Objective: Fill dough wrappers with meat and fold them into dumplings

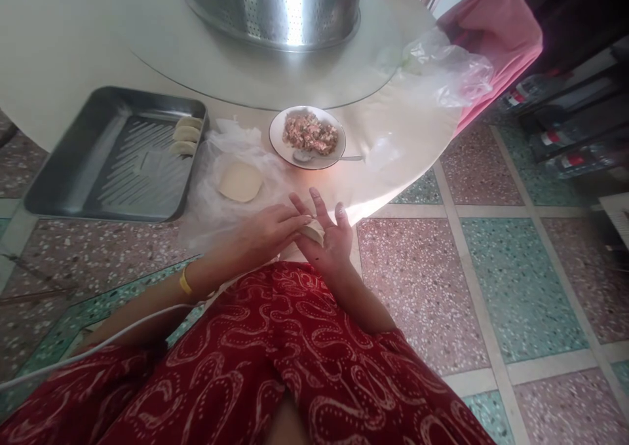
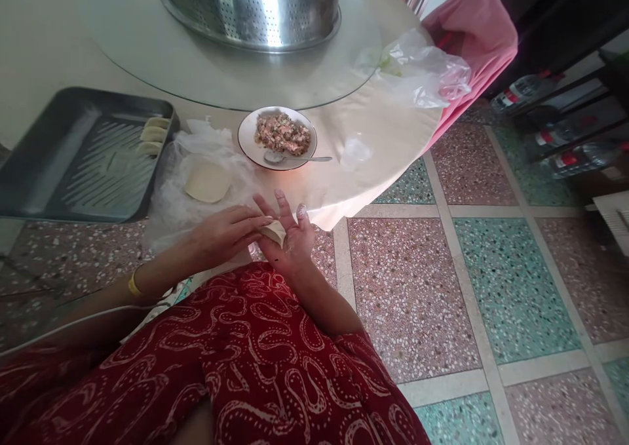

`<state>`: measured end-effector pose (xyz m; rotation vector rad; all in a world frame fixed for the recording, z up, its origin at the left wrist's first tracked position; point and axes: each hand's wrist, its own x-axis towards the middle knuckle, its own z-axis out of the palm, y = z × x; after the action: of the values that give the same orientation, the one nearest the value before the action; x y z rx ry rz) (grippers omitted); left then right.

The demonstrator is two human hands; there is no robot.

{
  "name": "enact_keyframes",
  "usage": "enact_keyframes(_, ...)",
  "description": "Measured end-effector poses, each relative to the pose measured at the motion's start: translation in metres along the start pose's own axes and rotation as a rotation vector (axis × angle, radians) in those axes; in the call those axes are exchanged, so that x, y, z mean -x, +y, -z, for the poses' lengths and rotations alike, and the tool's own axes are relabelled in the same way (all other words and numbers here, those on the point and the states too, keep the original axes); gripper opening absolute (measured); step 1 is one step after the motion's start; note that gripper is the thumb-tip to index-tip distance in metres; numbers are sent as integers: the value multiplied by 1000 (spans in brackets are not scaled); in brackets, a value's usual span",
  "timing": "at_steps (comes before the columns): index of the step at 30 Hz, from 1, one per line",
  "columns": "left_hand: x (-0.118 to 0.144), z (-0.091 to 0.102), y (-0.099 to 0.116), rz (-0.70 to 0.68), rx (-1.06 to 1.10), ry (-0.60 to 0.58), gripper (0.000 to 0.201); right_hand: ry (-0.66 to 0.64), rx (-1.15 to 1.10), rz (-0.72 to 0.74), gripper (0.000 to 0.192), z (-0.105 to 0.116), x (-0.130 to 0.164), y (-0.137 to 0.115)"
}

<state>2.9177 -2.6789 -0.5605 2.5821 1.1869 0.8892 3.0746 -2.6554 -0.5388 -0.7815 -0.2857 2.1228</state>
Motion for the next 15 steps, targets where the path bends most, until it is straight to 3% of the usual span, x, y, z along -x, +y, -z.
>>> enact_keyframes(4, -10, 6, 7, -27, -76, 18, 24, -29, -15, -21, 54, 2, -2, 1)
enact_keyframes(10, -18, -3, 10, -48, -88, 31, 20, -73, -20, -29, 53, 8, -3, 4)
enact_keyframes(15, -17, 0, 8, -24, 15, -46, 32, -46, 31, -25, 52, 9, -5, 6)
